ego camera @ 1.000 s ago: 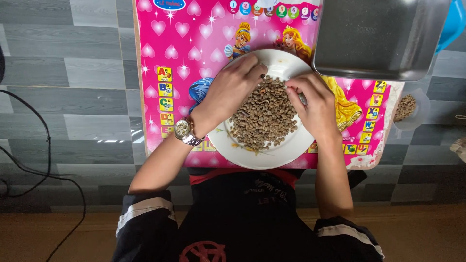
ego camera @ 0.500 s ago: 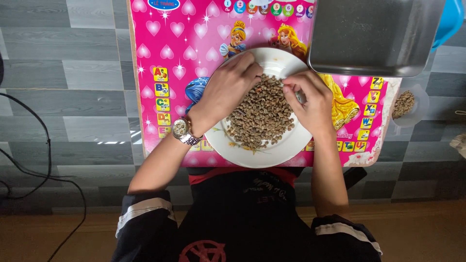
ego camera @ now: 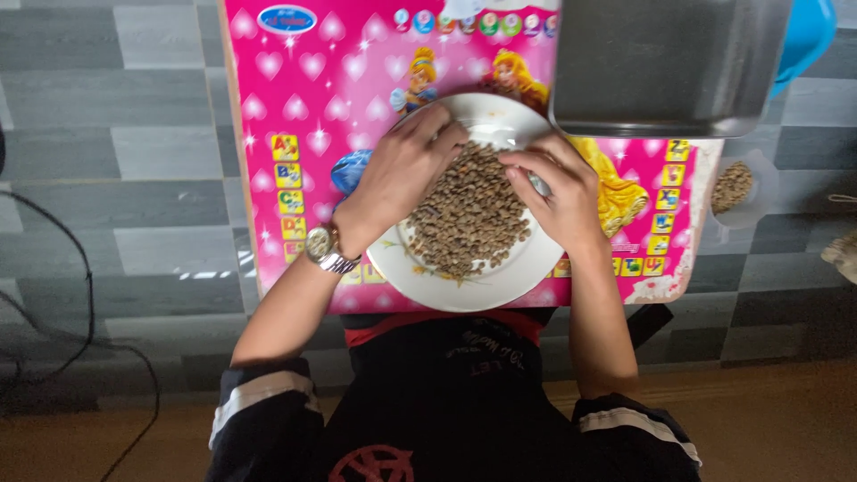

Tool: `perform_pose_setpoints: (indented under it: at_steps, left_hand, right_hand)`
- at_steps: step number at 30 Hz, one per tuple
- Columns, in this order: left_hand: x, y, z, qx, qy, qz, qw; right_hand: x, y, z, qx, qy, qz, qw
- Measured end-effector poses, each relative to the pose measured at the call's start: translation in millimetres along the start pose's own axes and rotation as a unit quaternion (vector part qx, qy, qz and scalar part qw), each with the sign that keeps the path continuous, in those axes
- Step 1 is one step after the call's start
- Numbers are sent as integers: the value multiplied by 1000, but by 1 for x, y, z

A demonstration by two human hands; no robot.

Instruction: The person pours seeds from a plastic container onto a white plate. They then use their hands to sort through the seeds on the plate, picking out specific items and placing them into a metal tray and a blue plastic basket.

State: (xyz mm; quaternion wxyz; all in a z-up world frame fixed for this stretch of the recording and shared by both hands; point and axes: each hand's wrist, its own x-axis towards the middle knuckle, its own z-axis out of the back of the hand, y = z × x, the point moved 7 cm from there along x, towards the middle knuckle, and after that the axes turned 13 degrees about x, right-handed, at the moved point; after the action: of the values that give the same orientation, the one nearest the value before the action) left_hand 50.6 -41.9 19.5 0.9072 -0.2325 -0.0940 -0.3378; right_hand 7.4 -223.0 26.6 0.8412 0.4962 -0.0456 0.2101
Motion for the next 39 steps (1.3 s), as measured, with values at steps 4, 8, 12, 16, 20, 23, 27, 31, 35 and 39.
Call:
perform_pose_setpoints:
  at_steps: [4, 8, 12, 16, 20, 23, 27, 31, 35, 39]
  left_hand:
    - [2, -4, 7, -14, 0, -23, 1000]
    - [10, 0, 22, -110, 22, 59, 992]
    - [14, 5, 26, -65, 15, 109, 992]
    - [22, 1, 18, -49, 38, 117, 991]
    - [23, 6, 12, -17, 65, 135, 989]
    - [25, 12, 8, -36, 82, 159, 983]
    - [28, 11, 11, -47, 98, 174, 979]
    - [28, 10, 10, -29, 94, 160, 982]
    - [26, 6, 12, -34, 99, 149, 983]
    - [17, 7, 12, -33, 98, 132, 986]
  right_hand:
    - [-35, -22, 82, -29, -104, -49, 993]
    - [-101, -125, 233, 1, -349, -138, 927]
    - [-169, -270, 309, -253, -229, -237, 910]
    - [-218, -388, 319, -228, -207, -387, 869]
    - [-253, -499, 325, -257, -146, -513, 806]
    - [-282, -550, 322, -123, -144, -615, 766]
    - [-283, -590, 337, -250, -60, -505, 824]
    - [-233, -497, 340, 7, -258, -584, 769]
    - [-245, -513, 397, -68, -292, -430, 852]
    - [-283, -580, 464, -174, -222, -445, 850]
